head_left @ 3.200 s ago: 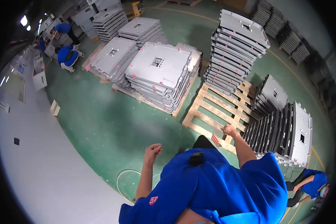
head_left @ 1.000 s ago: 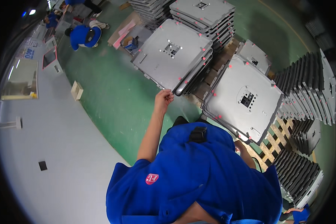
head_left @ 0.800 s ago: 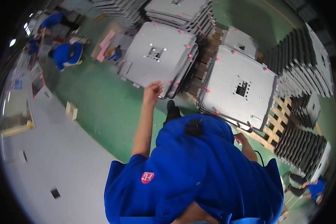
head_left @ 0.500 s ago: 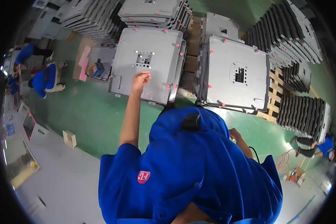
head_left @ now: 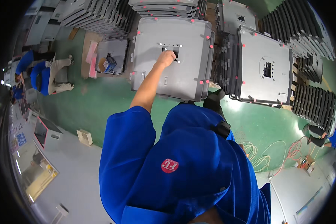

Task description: The person picks up a red grid of small components and places it onto a grey metal chassis. They then pick up small white cylindrical objects and insert them into the chassis. The person moves between stacks of chassis on wooden pallets, repeating the process of placing components and inserting cylinders.

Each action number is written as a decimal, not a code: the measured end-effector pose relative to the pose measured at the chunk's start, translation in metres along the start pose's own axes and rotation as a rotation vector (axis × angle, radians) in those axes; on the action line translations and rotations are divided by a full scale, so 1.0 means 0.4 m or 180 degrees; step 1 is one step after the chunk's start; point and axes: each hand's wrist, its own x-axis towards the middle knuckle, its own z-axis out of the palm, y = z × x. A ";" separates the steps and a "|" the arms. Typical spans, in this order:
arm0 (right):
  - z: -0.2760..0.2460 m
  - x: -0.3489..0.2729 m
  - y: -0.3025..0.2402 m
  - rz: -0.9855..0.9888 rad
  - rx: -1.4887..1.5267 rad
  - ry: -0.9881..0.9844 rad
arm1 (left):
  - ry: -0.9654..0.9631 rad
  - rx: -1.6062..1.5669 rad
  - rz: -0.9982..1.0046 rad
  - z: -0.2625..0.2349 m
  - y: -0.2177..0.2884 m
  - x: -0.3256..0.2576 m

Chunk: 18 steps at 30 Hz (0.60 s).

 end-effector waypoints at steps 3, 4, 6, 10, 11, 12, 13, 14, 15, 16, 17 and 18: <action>0.056 -0.017 0.027 -0.0016 0.0108 0.0017 | -0.0193 0.0768 -0.0057 -0.015 0.001 0.020; 0.071 -0.021 0.034 -0.0048 0.0134 0.0016 | -0.0199 0.1034 -0.0058 -0.019 -0.005 0.027; 0.107 -0.041 0.044 -0.0119 0.0255 0.0050 | 0.0166 0.1034 0.0327 -0.025 0.015 0.032; 0.122 -0.041 0.050 -0.1175 -0.0203 0.0154 | -0.0625 0.0764 0.0273 -0.030 -0.024 0.061; 0.126 0.006 0.098 -0.1238 -0.0235 0.0077 | -0.0893 0.0687 0.0196 -0.037 0.003 0.059; 0.139 -0.007 0.092 -0.0875 0.0024 0.0109 | -0.1093 0.0709 0.0139 -0.041 0.005 0.068; 0.144 -0.018 0.082 -0.0514 0.0277 0.0127 | -0.1291 0.0734 0.0072 -0.041 0.009 0.077; 0.150 -0.039 0.061 -0.0169 0.0502 0.0122 | -0.1467 0.0757 -0.0027 -0.043 0.009 0.081; 0.158 -0.042 0.061 -0.0162 0.0517 0.0133 | -0.1500 0.0832 -0.0042 -0.044 0.014 0.085; 0.162 -0.046 0.060 -0.0158 0.0524 0.0143 | -0.1526 0.0902 -0.0063 -0.043 0.018 0.087; 0.168 -0.042 0.066 -0.0147 0.0523 0.0147 | -0.1557 0.0972 -0.0095 -0.044 0.023 0.086; 0.171 -0.033 0.064 -0.0155 0.0416 0.0134 | -0.1639 0.1087 -0.0164 -0.044 0.031 0.088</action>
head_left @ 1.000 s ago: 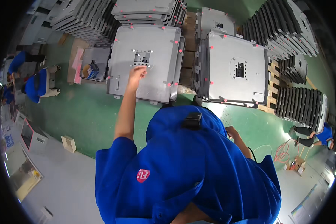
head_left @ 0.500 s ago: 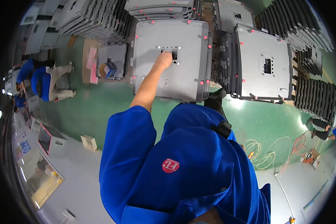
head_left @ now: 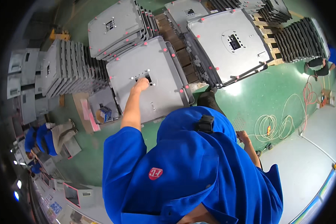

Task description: The person picks up a red grid of small components and places it onto a grey metal chassis. They then pick up small white cylindrical objects and insert them into the chassis. The person moves between stacks of chassis on wooden pallets, repeating the process of placing components and inserting cylinders.

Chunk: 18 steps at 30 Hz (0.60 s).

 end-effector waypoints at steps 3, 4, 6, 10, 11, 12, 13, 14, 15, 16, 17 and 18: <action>0.008 0.006 -0.021 -0.0232 0.0049 -0.0161 | -0.0241 0.0318 -0.0154 -0.013 0.026 -0.019; 0.012 0.033 -0.014 -0.0114 0.0007 0.0025 | -0.0289 0.0434 -0.0116 -0.016 0.039 -0.028; 0.021 0.051 -0.038 -0.0108 0.0029 -0.0023 | -0.0253 0.0626 0.0235 -0.006 0.016 -0.042; 0.022 0.088 -0.070 -0.0138 -0.0230 -0.0185 | 0.0021 0.0359 -0.0010 0.008 -0.021 -0.120; 0.018 0.099 -0.078 -0.0049 -0.0353 -0.0169 | 0.0133 0.0257 -0.0066 0.004 -0.028 -0.155; 0.017 0.108 -0.084 -0.0089 -0.0389 -0.0189 | 0.0247 0.0149 -0.0128 0.006 -0.039 -0.189; 0.013 0.113 -0.087 -0.0129 -0.0431 -0.0209 | 0.0364 0.0039 -0.0194 0.015 -0.055 -0.220; 0.008 0.124 -0.096 -0.0181 -0.0478 -0.0240 | 0.0557 0.0064 -0.0111 0.025 -0.075 -0.254; -0.002 0.127 -0.120 -0.0169 -0.0594 -0.0252 | 0.0672 -0.0039 -0.0120 0.045 -0.101 -0.287; -0.019 0.128 -0.144 -0.0157 -0.0710 -0.0263 | 0.0789 -0.0139 -0.0129 0.071 -0.127 -0.320; -0.027 0.131 -0.168 -0.0145 -0.0824 -0.0280 | 0.0907 -0.0229 -0.0143 0.101 -0.149 -0.356; -0.042 0.145 -0.181 -0.0253 -0.0809 -0.0386 | 0.0972 -0.0496 -0.0300 0.138 -0.165 -0.389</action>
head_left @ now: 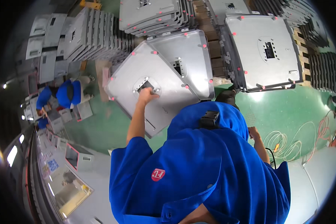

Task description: The person picks up a red grid of small components and places it onto a grey metal chassis. They then pick up small white cylindrical objects and insert them into the chassis. The person moves between stacks of chassis on wooden pallets, repeating the process of placing components and inserting cylinders.

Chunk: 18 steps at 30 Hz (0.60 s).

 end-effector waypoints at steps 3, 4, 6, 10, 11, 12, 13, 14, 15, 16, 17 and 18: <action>-0.047 0.043 -0.032 -0.0026 -0.0316 -0.0120 | 0.0284 -0.0693 -0.0899 0.063 -0.038 -0.132; -0.056 0.051 -0.045 -0.0033 -0.0416 -0.0146 | 0.0328 -0.0677 -0.0990 0.076 -0.046 -0.166; -0.084 0.025 -0.109 -0.0050 -0.0637 -0.0180 | 0.0419 -0.0670 -0.1176 0.105 -0.062 -0.232; -0.122 0.060 -0.148 0.0047 -0.0868 -0.0202 | 0.0559 -0.0906 -0.1322 0.177 -0.106 -0.338; -0.132 0.042 -0.176 0.0037 -0.0940 -0.0192 | 0.0647 -0.1038 -0.1425 0.201 -0.111 -0.366; -0.139 0.032 -0.195 0.0029 -0.1011 -0.0183 | 0.0734 -0.1168 -0.1526 0.223 -0.118 -0.383; -0.147 0.036 -0.197 0.0029 -0.1016 -0.0175 | 0.0827 -0.1373 -0.1503 0.245 -0.125 -0.390; -0.160 0.041 -0.194 0.0029 -0.1034 -0.0172 | 0.0926 -0.1582 -0.1492 0.266 -0.129 -0.402; -0.162 0.052 -0.199 0.0003 -0.1054 -0.0196 | 0.1052 -0.1764 -0.1495 0.268 -0.131 -0.416; -0.174 0.054 -0.197 0.0010 -0.1020 -0.0150 | 0.0978 -0.1646 -0.1570 0.273 -0.132 -0.421; -0.176 0.055 -0.192 -0.0073 -0.0909 -0.0277 | 0.0907 -0.1508 -0.1642 0.261 -0.125 -0.413; -0.178 0.054 -0.192 0.0045 -0.0825 -0.0290 | 0.0831 -0.1388 -0.1713 0.251 -0.118 -0.405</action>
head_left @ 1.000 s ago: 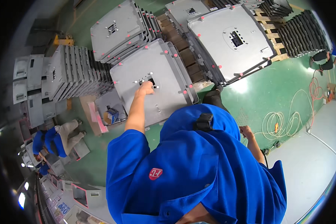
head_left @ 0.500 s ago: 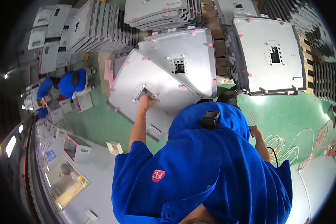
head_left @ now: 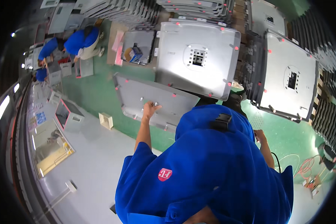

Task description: The person picks up a red grid of small components and places it onto a grey metal chassis. They then pick up small white cylindrical objects and insert them into the chassis. The person moves between stacks of chassis on wooden pallets, repeating the process of placing components and inserting cylinders.

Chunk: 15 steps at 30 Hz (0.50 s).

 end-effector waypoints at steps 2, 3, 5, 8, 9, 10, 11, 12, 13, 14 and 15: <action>0.003 -0.009 -0.014 0.0105 0.0071 -0.0004 | -0.0070 0.0008 -0.0007 -0.013 0.023 0.008; 0.005 -0.025 -0.023 0.0103 0.0055 0.0033 | -0.0126 0.0003 0.0004 -0.014 0.034 0.012; 0.003 -0.034 -0.027 0.0078 0.0104 0.0021 | -0.0117 0.0072 0.0141 -0.022 0.060 0.019; 0.018 -0.041 -0.018 -0.0136 0.0172 0.0108 | -0.0332 0.0409 0.0349 -0.039 0.124 0.053; 0.025 -0.042 -0.011 -0.0084 0.0244 0.0087 | -0.0442 0.0584 0.0419 -0.052 0.156 0.069; 0.032 -0.042 -0.004 -0.0031 0.0325 0.0069 | -0.0520 0.0714 0.0589 -0.059 0.187 0.088; 0.040 -0.043 -0.002 0.0017 0.0404 0.0046 | -0.0592 0.0847 0.0758 -0.067 0.218 0.107; 0.045 -0.055 -0.005 0.0124 0.0420 0.0048 | -0.0671 0.0981 0.0947 -0.074 0.256 0.126; 0.053 -0.055 0.009 0.0113 0.0470 0.0102 | -0.0714 0.1087 0.1003 -0.080 0.298 0.140; 0.062 -0.050 0.026 0.0103 0.0517 0.0161 | -0.0756 0.1187 0.1061 -0.084 0.349 0.149; 0.072 -0.047 0.044 0.0096 0.0568 0.0221 | -0.0798 0.1290 0.1122 -0.081 0.387 0.163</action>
